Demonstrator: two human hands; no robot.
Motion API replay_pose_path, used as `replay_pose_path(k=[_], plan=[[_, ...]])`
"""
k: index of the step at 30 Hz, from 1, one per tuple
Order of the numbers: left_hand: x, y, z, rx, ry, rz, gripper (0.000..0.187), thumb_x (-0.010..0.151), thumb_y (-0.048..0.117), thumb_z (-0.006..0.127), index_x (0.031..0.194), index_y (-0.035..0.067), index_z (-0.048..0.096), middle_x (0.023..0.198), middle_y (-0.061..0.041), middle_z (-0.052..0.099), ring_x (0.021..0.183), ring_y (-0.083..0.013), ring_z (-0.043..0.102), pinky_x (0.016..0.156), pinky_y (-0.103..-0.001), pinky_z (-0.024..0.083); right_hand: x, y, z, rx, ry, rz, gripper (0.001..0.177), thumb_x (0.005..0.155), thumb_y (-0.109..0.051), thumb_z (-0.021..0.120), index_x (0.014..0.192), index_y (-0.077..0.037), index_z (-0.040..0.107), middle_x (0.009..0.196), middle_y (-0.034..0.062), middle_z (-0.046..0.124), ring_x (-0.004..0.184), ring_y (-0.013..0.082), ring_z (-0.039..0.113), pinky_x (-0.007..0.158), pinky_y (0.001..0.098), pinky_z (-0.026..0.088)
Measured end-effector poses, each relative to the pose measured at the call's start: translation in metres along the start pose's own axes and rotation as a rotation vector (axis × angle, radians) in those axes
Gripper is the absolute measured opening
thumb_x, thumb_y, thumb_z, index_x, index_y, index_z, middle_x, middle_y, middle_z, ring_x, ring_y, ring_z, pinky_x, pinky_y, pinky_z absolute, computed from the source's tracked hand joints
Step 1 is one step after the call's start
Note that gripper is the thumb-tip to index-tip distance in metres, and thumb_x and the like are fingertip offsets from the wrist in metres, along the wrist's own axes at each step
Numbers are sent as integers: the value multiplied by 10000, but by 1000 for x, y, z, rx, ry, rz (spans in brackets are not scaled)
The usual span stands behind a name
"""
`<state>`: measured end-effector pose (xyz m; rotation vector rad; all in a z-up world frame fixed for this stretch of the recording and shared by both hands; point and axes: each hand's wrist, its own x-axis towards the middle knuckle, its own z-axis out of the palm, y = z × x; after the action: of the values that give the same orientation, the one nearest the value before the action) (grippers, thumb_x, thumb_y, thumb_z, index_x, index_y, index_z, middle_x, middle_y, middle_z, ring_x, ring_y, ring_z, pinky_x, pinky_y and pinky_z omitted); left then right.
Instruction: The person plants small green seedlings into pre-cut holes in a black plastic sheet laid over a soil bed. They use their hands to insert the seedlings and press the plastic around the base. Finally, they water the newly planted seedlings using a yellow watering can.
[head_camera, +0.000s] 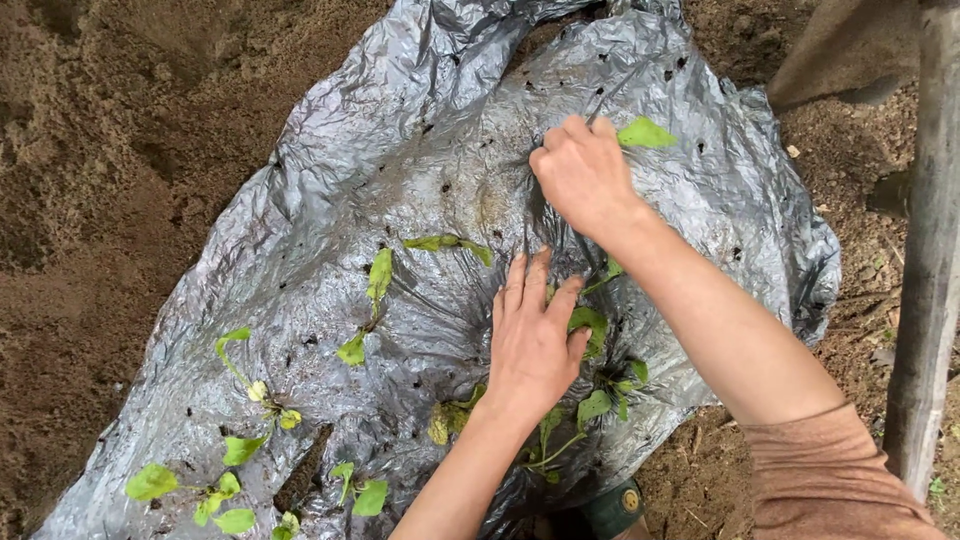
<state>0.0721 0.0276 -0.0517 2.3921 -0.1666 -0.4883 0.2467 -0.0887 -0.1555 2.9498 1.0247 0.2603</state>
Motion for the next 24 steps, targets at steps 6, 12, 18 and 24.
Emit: replay_pose_path(k=[6,12,18,24], plan=[[-1,3,0,14,-3,10,542,873,160,746,1377,63,574,1565,-303,277,1489,-555,178,1078,-718,298,-3,2,5,-36,98,-9,135,893,-186,625,777,-215,688,758,-1,608,845,222,520,748,416,323],[-6,-2,3,-5,5,12,550,872,156,745,1385,61,570,1559,-303,289,1484,-556,184,1079,-704,296,-5,4,2,-53,118,-7,140,872,-135,650,742,-176,686,743,30,582,843,239,473,762,430,299],[-7,0,3,-10,6,14,538,853,163,758,1355,56,595,1563,-303,299,1491,-549,182,1078,-696,299,0,3,-3,-56,109,-46,160,873,-163,633,726,-196,687,743,23,575,855,242,459,757,444,295],[-12,3,4,22,75,54,575,831,189,786,1357,78,581,1594,-240,318,1497,-481,222,1089,-688,321,24,-9,-46,-171,-389,23,142,937,-287,685,851,-269,797,899,-76,713,973,244,528,839,484,384]])
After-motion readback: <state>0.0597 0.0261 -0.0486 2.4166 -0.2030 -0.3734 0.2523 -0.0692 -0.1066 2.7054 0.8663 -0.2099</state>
